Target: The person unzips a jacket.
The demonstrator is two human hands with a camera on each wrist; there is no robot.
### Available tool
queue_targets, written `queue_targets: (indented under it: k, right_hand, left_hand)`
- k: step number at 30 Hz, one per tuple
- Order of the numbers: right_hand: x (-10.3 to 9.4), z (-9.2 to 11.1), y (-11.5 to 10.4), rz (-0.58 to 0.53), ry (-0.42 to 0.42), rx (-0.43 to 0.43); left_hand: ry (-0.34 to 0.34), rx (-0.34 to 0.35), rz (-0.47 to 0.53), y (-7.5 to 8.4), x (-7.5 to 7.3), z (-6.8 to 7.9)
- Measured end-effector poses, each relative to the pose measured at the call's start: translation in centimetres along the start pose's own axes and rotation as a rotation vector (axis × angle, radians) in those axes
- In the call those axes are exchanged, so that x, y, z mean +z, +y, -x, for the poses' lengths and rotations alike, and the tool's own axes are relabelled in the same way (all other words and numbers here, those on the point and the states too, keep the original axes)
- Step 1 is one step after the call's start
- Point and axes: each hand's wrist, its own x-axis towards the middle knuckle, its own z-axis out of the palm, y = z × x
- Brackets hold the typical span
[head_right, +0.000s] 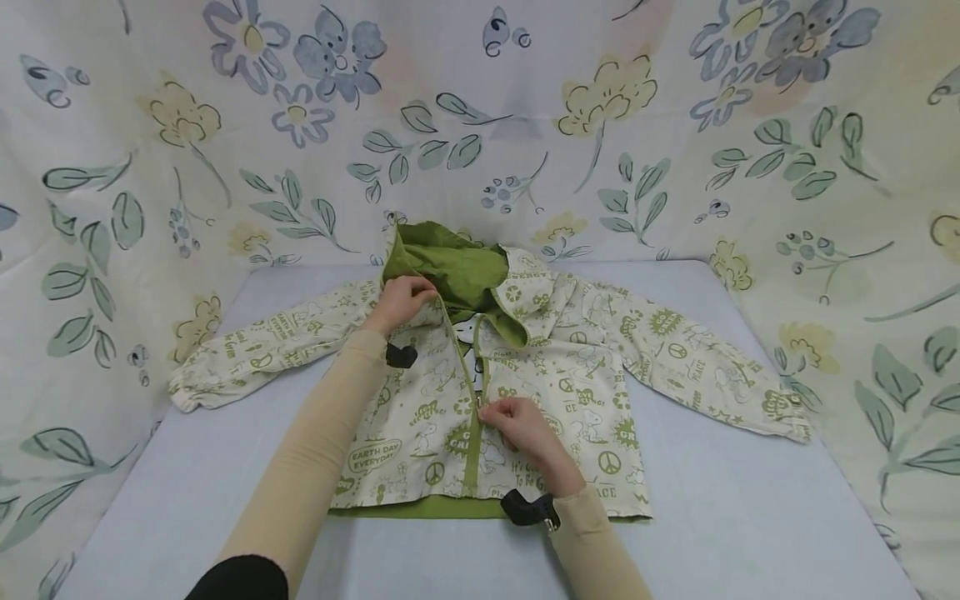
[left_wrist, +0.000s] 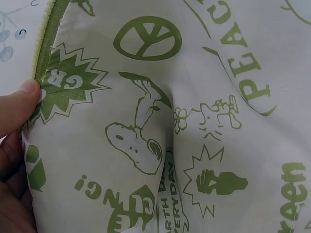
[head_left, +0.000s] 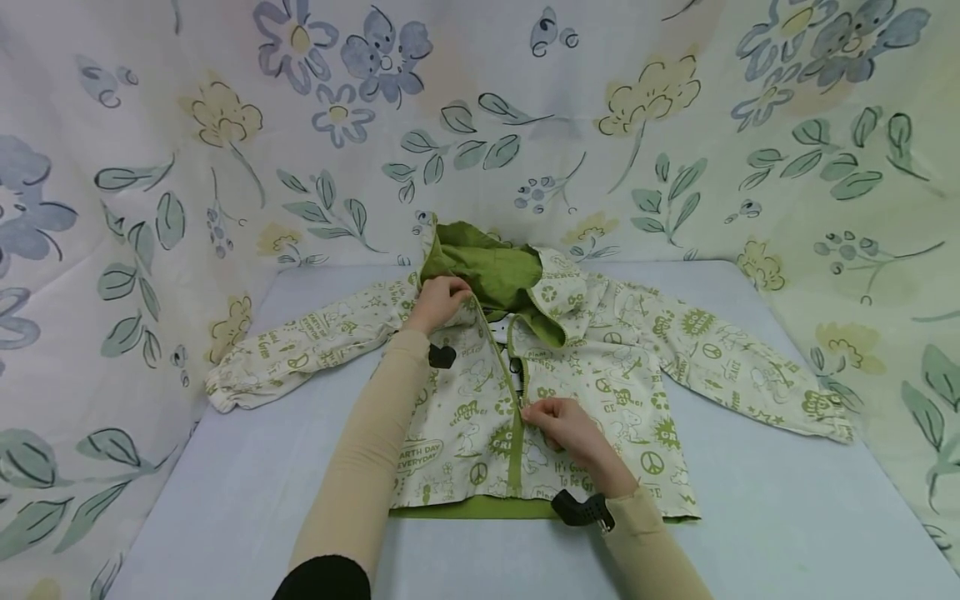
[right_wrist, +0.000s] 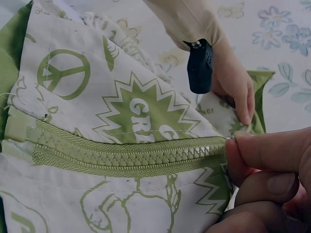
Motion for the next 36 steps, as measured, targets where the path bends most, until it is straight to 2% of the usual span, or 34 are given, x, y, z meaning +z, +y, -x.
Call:
queue_targets:
  k: [9, 18, 27, 34, 36]
  right_hand:
    - [0.3, 0.5, 0.2, 0.022, 0.002, 0.018]
    - [0.5, 0.8, 0.4, -0.013, -0.008, -0.022]
    - [0.5, 1.4, 0.4, 0.045, -0.009, -0.019]
    - [0.5, 2.0, -0.5, 0.024, -0.044, -0.023]
    - [0.4, 1.7, 0.2, 0.015, -0.039, -0.027]
  left_hand:
    - [0.015, -0.005, -0.009, 0.0, -0.1, 0.1]
    - [0.027, -0.036, -0.03, -0.5, 0.4, -0.3]
    - [0.031, -0.058, -0.019, -1.1, 0.6, -0.1]
    - [0.047, -0.055, -0.007, -1.4, 0.6, -0.1]
    - [0.045, -0.058, -0.008, -1.4, 0.6, -0.1]
